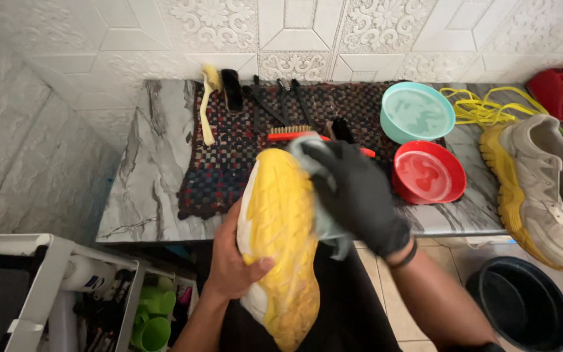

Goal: The person cleans the sole of a yellow sneaker using a red brush and a light blue cloth. They repeatedly scrub the textured bottom of the shoe and wipe it down, working over a patterned mat on a tiled floor.

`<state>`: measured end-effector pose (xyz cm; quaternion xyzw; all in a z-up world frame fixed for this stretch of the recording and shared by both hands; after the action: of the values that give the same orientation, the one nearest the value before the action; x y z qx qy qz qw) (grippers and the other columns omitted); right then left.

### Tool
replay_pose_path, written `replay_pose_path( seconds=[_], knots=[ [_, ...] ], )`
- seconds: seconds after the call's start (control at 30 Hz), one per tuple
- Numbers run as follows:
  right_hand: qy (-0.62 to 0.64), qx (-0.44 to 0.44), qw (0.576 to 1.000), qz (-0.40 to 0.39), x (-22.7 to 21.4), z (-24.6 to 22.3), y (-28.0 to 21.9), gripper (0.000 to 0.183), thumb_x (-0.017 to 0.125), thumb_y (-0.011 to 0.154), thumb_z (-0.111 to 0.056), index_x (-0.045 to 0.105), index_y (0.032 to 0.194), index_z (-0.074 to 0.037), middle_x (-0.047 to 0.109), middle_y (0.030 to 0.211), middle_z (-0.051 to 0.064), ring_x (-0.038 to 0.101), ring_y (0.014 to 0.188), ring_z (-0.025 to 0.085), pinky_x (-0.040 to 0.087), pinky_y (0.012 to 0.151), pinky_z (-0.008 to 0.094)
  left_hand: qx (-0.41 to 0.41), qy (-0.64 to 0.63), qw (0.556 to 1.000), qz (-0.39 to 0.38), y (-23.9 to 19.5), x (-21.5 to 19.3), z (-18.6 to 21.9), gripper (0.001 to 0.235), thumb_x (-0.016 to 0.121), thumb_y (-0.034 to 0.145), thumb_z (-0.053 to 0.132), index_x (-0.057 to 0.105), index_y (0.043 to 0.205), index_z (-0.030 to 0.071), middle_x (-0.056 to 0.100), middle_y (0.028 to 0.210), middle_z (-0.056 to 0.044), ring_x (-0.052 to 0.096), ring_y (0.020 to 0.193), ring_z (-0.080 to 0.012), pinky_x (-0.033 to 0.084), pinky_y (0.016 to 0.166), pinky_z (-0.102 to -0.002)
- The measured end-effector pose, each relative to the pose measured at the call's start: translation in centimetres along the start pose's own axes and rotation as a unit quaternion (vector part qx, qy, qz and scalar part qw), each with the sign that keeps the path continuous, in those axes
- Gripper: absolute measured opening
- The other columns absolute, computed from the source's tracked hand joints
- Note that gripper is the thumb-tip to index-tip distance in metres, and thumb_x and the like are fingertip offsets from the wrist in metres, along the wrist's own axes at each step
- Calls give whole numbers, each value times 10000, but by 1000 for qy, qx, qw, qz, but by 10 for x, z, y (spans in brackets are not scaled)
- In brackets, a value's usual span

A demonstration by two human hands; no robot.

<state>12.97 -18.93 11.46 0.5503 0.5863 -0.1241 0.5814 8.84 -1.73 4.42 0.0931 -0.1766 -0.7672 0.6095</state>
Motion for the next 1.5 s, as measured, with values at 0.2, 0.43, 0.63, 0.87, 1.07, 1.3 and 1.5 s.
replay_pose_path(
  seconds=[0.2, 0.43, 0.63, 0.87, 1.07, 1.3, 1.5],
  knots=[
    [117, 86, 976, 165, -56, -24, -5, 495, 533, 843, -2, 654, 1319, -65, 709, 1258, 149, 700, 1128, 295, 528, 997, 383, 25, 76, 994, 68, 5, -17, -1, 1055, 676, 764, 756, 455, 1457, -9, 614, 1341, -130, 603, 1237, -245, 508, 1027, -406],
    [194, -12, 979, -60, 3, -66, -43, 464, 631, 954, -169, 562, 1412, -135, 568, 1252, 195, 626, 1100, 376, 513, 931, 445, -53, 10, 991, 120, 31, -20, 7, 784, 731, 808, 424, 500, 1446, 33, 669, 1303, -108, 637, 1140, -192, 554, 927, -315],
    [260, 22, 965, 15, -18, -48, -20, 508, 662, 960, -229, 522, 1422, -73, 551, 1489, 152, 517, 1405, 322, 370, 1202, 464, -52, 48, 992, 108, 39, -23, -4, 809, 696, 854, 463, 441, 1507, 59, 644, 1369, -95, 625, 1182, -172, 542, 976, -333],
    [270, 50, 961, 14, 32, -35, 23, 583, 678, 939, -196, 537, 1504, -201, 458, 1559, 248, 398, 1448, 500, 342, 1157, 622, -30, 99, 992, 67, 53, -10, 8, 769, 132, 1061, 563, 290, 1615, 52, 416, 1590, -255, 437, 1429, -413, 349, 1146, -582],
    [161, -137, 969, 126, 25, -72, -16, 342, 805, 874, -198, 742, 1210, -208, 600, 1457, 154, 591, 1285, 496, 523, 1026, 556, 22, 44, 990, 135, 52, -17, -17, 552, 238, 1129, 338, 430, 1545, 30, 606, 1388, -227, 599, 1251, -316, 481, 1069, -532],
    [223, -300, 918, 133, 35, -80, -58, 266, 633, 1006, -337, 728, 1161, -142, 694, 1308, 214, 709, 1053, 496, 603, 845, 580, 3, 76, 978, 193, 35, -54, -36, 605, 251, 1118, 475, 559, 1454, 77, 675, 1257, -122, 608, 1135, -199, 469, 1021, -410],
    [268, -5, 952, 146, 14, -32, -23, 429, 911, 752, -242, 803, 1166, -213, 615, 1432, 157, 600, 1316, 384, 517, 1050, 480, -8, -10, 981, 196, 37, -36, -44, 684, 406, 1040, 593, 599, 1410, 50, 691, 1223, -119, 617, 1097, -186, 528, 945, -373]
  ],
)
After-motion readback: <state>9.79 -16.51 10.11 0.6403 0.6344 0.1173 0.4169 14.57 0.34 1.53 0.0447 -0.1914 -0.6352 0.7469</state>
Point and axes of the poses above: each hand's wrist, its own y-axis towards the middle knuckle, its own x-axis out of the palm, z = x × y, the point moved 10 cm from there along y, towards the middle knuckle
